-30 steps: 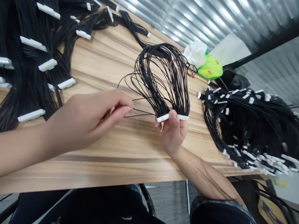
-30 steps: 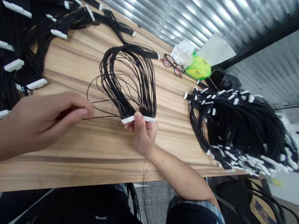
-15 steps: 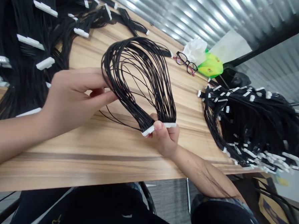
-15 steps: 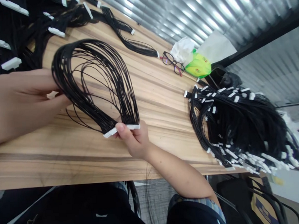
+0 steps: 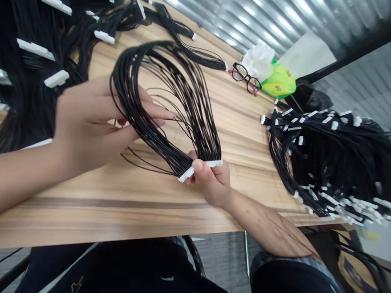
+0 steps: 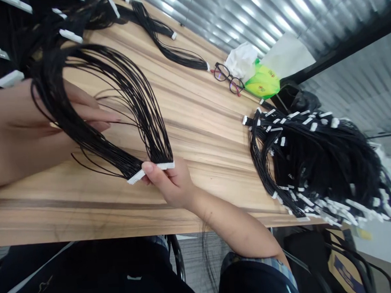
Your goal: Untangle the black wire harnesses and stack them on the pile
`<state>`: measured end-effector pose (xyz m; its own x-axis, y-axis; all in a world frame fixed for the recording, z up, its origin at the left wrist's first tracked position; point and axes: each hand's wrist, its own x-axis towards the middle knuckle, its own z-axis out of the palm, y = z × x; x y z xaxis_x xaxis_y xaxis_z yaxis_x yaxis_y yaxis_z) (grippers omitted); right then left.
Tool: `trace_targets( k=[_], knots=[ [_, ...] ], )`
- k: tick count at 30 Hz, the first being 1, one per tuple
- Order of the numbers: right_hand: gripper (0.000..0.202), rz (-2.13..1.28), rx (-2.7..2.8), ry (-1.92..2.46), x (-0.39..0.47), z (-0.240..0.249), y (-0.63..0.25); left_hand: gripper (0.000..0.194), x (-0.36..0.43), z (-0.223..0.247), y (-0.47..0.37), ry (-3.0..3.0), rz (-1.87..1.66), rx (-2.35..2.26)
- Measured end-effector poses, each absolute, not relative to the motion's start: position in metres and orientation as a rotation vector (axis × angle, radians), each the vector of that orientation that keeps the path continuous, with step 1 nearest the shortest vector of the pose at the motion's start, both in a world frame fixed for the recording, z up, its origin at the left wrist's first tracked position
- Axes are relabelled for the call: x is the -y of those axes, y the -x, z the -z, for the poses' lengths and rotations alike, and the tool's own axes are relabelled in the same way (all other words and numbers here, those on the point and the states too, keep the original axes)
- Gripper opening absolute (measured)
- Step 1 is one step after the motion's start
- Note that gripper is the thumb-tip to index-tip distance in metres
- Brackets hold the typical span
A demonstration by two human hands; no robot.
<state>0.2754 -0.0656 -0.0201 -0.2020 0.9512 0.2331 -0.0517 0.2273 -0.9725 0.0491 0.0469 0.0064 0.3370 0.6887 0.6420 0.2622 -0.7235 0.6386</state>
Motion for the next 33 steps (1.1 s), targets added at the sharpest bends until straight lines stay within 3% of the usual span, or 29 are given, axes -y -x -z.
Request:
trace_targets(
  k=[10,18,23,33],
  knots=[
    [0.039,-1.232,1.645,0.733,0.057,0.014,-0.276,0.025,-0.069,0.003,-0.059,-2.583,-1.07,-0.124],
    [0.039,-1.133,1.76,0.704,0.056,0.011,-0.278,0.025,-0.078,0.002,-0.051,-2.426,-0.644,-0.237],
    [0.031,-1.104,1.791,0.622,0.055,0.011,-0.276,0.024,-0.073,0.003,-0.054,-2.355,-0.596,-0.141],
    [0.036,-1.098,1.724,0.726,0.057,0.016,-0.277,0.026,-0.073,0.011,-0.051,-2.345,-0.644,-0.206]
  ],
)
